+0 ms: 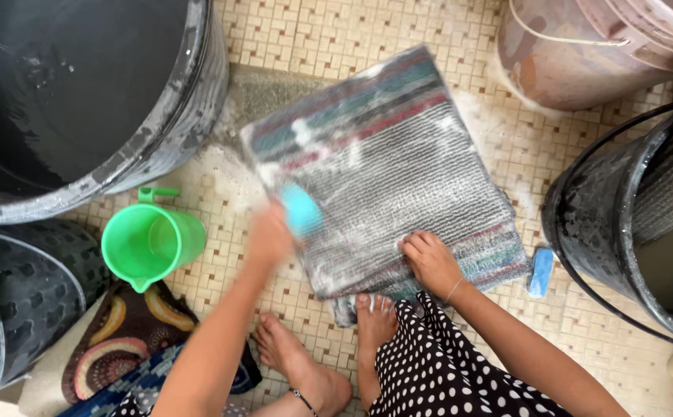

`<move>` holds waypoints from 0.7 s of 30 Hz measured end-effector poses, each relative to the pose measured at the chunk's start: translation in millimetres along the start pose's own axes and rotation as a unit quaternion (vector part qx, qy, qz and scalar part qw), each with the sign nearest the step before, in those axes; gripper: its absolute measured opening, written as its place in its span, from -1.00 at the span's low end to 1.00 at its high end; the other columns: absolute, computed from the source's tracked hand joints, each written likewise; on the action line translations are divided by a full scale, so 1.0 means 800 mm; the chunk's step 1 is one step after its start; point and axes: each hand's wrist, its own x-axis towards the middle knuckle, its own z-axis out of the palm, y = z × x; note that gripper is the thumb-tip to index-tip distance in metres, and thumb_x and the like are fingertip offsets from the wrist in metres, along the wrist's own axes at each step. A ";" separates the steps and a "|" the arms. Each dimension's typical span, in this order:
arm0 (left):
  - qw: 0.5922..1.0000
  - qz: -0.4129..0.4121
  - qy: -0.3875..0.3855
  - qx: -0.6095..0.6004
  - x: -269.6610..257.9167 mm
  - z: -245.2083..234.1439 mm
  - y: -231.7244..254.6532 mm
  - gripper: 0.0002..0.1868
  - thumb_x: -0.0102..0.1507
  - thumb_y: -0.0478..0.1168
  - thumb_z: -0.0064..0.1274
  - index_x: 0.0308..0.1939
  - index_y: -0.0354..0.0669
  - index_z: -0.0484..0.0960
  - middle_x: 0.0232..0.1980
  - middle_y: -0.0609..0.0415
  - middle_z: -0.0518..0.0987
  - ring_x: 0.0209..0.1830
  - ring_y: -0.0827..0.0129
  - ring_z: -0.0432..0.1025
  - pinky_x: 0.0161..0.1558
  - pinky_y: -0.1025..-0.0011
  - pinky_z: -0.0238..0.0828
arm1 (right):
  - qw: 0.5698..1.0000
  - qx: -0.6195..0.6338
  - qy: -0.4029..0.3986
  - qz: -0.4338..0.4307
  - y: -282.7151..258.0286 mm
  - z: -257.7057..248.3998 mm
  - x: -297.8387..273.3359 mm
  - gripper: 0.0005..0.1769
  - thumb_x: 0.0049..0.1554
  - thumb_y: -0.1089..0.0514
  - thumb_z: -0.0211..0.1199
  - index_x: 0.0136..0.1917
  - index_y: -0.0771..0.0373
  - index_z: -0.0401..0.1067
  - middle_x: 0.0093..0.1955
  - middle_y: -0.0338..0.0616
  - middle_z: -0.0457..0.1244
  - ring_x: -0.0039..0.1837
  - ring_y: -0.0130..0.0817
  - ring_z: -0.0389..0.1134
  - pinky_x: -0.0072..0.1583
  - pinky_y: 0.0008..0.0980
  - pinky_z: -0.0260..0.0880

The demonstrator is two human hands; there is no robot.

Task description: The person scrubs a mat with a brush and soapy water while sitting on the floor, pours water from a cup to rinse it, and flips the mat to clean both sides.

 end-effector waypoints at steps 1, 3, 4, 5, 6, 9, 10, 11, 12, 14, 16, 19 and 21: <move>0.969 0.086 0.226 0.057 0.018 -0.019 -0.025 0.00 0.15 0.18 0.16 0.40 -0.54 0.22 0.33 -0.34 0.37 0.30 -0.13 0.29 0.32 0.05 0.23 | 1.000 -0.007 -0.004 0.001 -0.001 0.001 0.001 -0.66 0.05 0.26 0.23 0.12 0.27 0.43 0.12 -0.10 0.30 0.26 -0.09 0.26 0.31 -0.14 0.25; 0.965 -0.003 0.215 0.152 0.049 -0.051 -0.036 0.01 0.15 0.21 0.19 0.32 -0.64 0.22 0.26 -0.40 0.38 0.13 -0.15 0.32 0.12 0.00 0.27 | 1.000 -0.020 -0.015 0.005 -0.001 0.001 0.001 -0.68 0.05 0.26 0.23 0.11 0.27 0.44 0.10 -0.10 0.29 0.26 -0.09 0.27 0.32 -0.14 0.25; 0.969 -0.005 0.194 0.154 0.056 -0.067 -0.029 -0.04 0.16 0.18 0.21 0.28 -0.62 0.24 0.23 -0.39 0.39 0.10 -0.14 0.33 0.09 0.00 0.28 | 1.000 -0.014 -0.006 0.009 -0.004 0.001 0.001 -0.67 0.03 0.26 0.24 0.11 0.27 0.44 0.10 -0.10 0.29 0.26 -0.09 0.26 0.31 -0.14 0.25; 0.972 -0.006 0.174 0.156 0.054 -0.083 -0.021 -0.09 0.17 0.15 0.22 0.24 -0.59 0.26 0.21 -0.37 0.40 0.08 -0.13 0.34 0.06 -0.01 0.29 | 1.000 -0.008 0.004 0.012 -0.007 0.000 0.000 -0.65 0.01 0.27 0.24 0.11 0.27 0.44 0.10 -0.10 0.30 0.26 -0.08 0.26 0.30 -0.14 0.25; 0.993 -0.003 0.102 0.053 0.038 -0.084 -0.004 -0.20 0.10 0.09 0.24 0.20 -0.41 0.36 0.16 -0.25 0.47 0.13 -0.06 0.39 0.14 0.06 0.34 | 1.000 -0.001 0.016 0.020 -0.010 0.000 -0.001 -0.64 -0.01 0.27 0.24 0.10 0.27 0.44 0.10 -0.10 0.30 0.25 -0.07 0.26 0.29 -0.14 0.25; 0.987 0.159 0.020 -0.008 -0.039 -0.024 0.093 -0.16 0.07 -0.02 0.28 0.29 -0.37 0.29 0.09 -0.27 0.47 0.12 -0.13 0.36 0.17 0.03 0.29 | 0.999 0.001 0.026 0.020 -0.010 -0.001 0.000 -0.65 0.04 0.27 0.26 0.13 0.27 0.44 0.11 -0.10 0.29 0.25 -0.09 0.26 0.30 -0.16 0.26; 0.968 0.249 -0.011 0.041 -0.071 -0.001 0.122 -0.05 0.11 0.01 0.29 0.36 -0.52 0.19 0.08 -0.34 0.44 0.11 -0.18 0.34 0.17 -0.02 0.25 | 1.000 -0.003 0.020 0.019 -0.010 -0.003 0.001 -0.65 0.02 0.27 0.25 0.12 0.27 0.44 0.11 -0.10 0.30 0.25 -0.09 0.26 0.30 -0.15 0.25; 0.937 0.336 -0.042 0.091 -0.085 0.010 0.135 0.06 0.16 0.04 0.30 0.43 -0.66 0.08 0.07 -0.41 0.42 0.09 -0.23 0.32 0.17 -0.06 0.21 | 1.000 -0.007 0.013 0.019 -0.010 -0.003 0.001 -0.64 0.00 0.28 0.25 0.11 0.27 0.44 0.11 -0.10 0.30 0.25 -0.09 0.26 0.30 -0.14 0.25; 0.964 0.258 -0.010 0.057 -0.069 0.010 0.130 0.10 0.10 0.06 0.32 0.45 -0.60 0.09 0.12 -0.39 0.42 0.13 -0.20 0.31 0.20 -0.03 0.21 | 1.000 -0.010 0.004 0.014 -0.011 -0.004 0.000 -0.63 -0.01 0.28 0.25 0.10 0.27 0.44 0.10 -0.10 0.30 0.26 -0.08 0.26 0.31 -0.13 0.25; 0.994 0.095 0.049 -0.012 0.003 -0.008 0.099 0.18 -0.03 0.09 0.34 0.47 -0.48 0.10 0.21 -0.34 0.42 0.22 -0.15 0.31 0.25 0.02 0.21 | 0.999 -0.010 -0.027 0.039 -0.007 -0.003 0.002 -0.69 0.04 0.26 0.24 0.09 0.26 0.45 0.09 -0.10 0.29 0.25 -0.08 0.26 0.26 -0.14 0.27; 0.975 0.031 0.217 0.044 0.059 -0.042 0.051 0.13 0.07 0.17 0.35 0.38 -0.62 0.14 0.21 -0.40 0.41 0.18 -0.19 0.30 0.16 0.00 0.23 | 0.998 -0.007 -0.036 0.049 -0.009 0.000 -0.003 -0.71 0.05 0.25 0.23 0.08 0.25 0.45 0.08 -0.09 0.29 0.24 -0.08 0.26 0.25 -0.14 0.28; 0.984 0.026 0.175 0.018 0.067 -0.051 0.046 0.09 0.08 0.12 0.36 0.39 -0.58 0.17 0.22 -0.31 0.43 0.22 -0.11 0.32 0.22 0.06 0.23 | 1.000 -0.006 0.003 0.030 -0.005 -0.005 0.004 -0.70 0.02 0.27 0.21 0.06 0.25 0.44 0.07 -0.07 0.28 0.22 -0.06 0.26 0.25 -0.14 0.29; 1.000 0.015 0.004 0.012 0.055 -0.023 0.075 -0.04 0.03 0.14 0.31 0.31 -0.43 0.31 0.27 -0.20 0.45 0.32 0.04 0.35 0.36 0.19 0.27 | 0.999 0.003 0.040 0.021 -0.013 -0.002 -0.001 -0.69 -0.02 0.28 0.21 0.04 0.26 0.44 0.07 -0.08 0.28 0.22 -0.05 0.25 0.25 -0.11 0.28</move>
